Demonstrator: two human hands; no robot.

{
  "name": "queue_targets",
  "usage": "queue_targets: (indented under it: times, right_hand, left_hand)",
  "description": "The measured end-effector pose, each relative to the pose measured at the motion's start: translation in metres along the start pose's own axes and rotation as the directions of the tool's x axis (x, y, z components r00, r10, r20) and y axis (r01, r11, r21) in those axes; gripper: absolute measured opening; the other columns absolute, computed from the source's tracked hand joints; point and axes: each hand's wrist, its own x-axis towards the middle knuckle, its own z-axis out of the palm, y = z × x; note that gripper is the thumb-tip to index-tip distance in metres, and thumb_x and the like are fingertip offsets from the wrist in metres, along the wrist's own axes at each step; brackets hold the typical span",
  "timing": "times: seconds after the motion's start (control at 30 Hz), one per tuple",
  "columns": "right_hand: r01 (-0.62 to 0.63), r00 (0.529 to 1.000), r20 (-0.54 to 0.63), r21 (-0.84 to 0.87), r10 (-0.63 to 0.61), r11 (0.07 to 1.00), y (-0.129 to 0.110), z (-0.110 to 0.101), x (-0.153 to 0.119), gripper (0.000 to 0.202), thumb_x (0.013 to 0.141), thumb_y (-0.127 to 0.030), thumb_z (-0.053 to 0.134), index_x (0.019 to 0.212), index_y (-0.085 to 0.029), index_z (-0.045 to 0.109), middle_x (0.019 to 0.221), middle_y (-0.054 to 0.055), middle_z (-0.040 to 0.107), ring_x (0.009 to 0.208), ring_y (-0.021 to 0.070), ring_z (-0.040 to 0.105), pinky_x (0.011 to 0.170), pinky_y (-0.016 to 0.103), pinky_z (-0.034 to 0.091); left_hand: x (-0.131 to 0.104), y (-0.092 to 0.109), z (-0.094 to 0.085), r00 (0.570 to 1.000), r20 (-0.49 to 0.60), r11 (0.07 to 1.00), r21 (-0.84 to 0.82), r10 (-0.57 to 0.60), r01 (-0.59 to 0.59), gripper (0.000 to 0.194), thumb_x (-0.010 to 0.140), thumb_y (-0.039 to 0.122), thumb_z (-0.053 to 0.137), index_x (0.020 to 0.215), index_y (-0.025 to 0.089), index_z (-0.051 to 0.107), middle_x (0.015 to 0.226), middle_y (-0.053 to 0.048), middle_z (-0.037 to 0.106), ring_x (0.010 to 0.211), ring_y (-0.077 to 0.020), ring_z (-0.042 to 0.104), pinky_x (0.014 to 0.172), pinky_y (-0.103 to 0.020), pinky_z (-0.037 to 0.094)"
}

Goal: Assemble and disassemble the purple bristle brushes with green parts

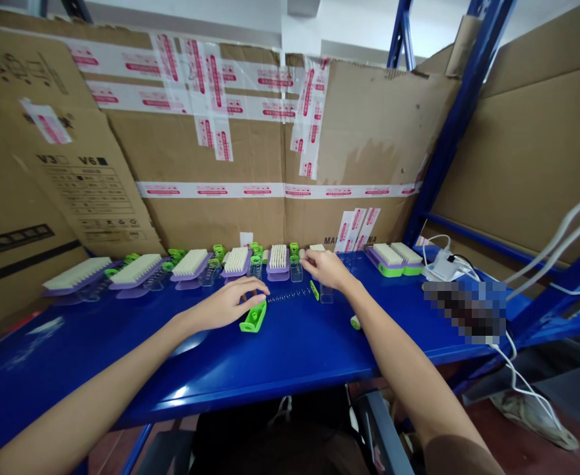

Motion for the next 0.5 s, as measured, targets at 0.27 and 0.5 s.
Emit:
queue_targets:
  times: [0.27,0.5]
  right_hand:
    - [-0.013,0.998,0.057,-0.061,0.017,0.998,-0.001,-0.012,-0.001,0.032,0.113,-0.034,0.064,0.083,-0.022,0.062,0.072,0.0,0.067,0.066,0.0164,0.056,0.069,0.029,0.031]
    - [-0.048,0.997,0.045,-0.144,0.056,0.988,0.006,-0.023,0.0,0.035,0.113,-0.037,0.062,0.081,-0.021,0.064,0.071,0.001,0.066,0.067,0.0176,0.055,0.069,0.03,0.03]
  left_hand:
    - [0.001,0.002,0.003,0.998,0.06,1.0,-0.002,0.02,-0.02,0.041,0.121,0.055,0.045,0.126,0.028,0.076,0.135,-0.005,0.08,0.131,-0.0285,0.068,0.123,-0.052,0.045]
    - [0.0,0.001,0.003,0.997,0.067,1.0,0.01,-0.027,0.026,0.042,0.118,0.058,0.047,0.121,0.028,0.076,0.127,-0.005,0.08,0.123,-0.0282,0.068,0.112,-0.046,0.051]
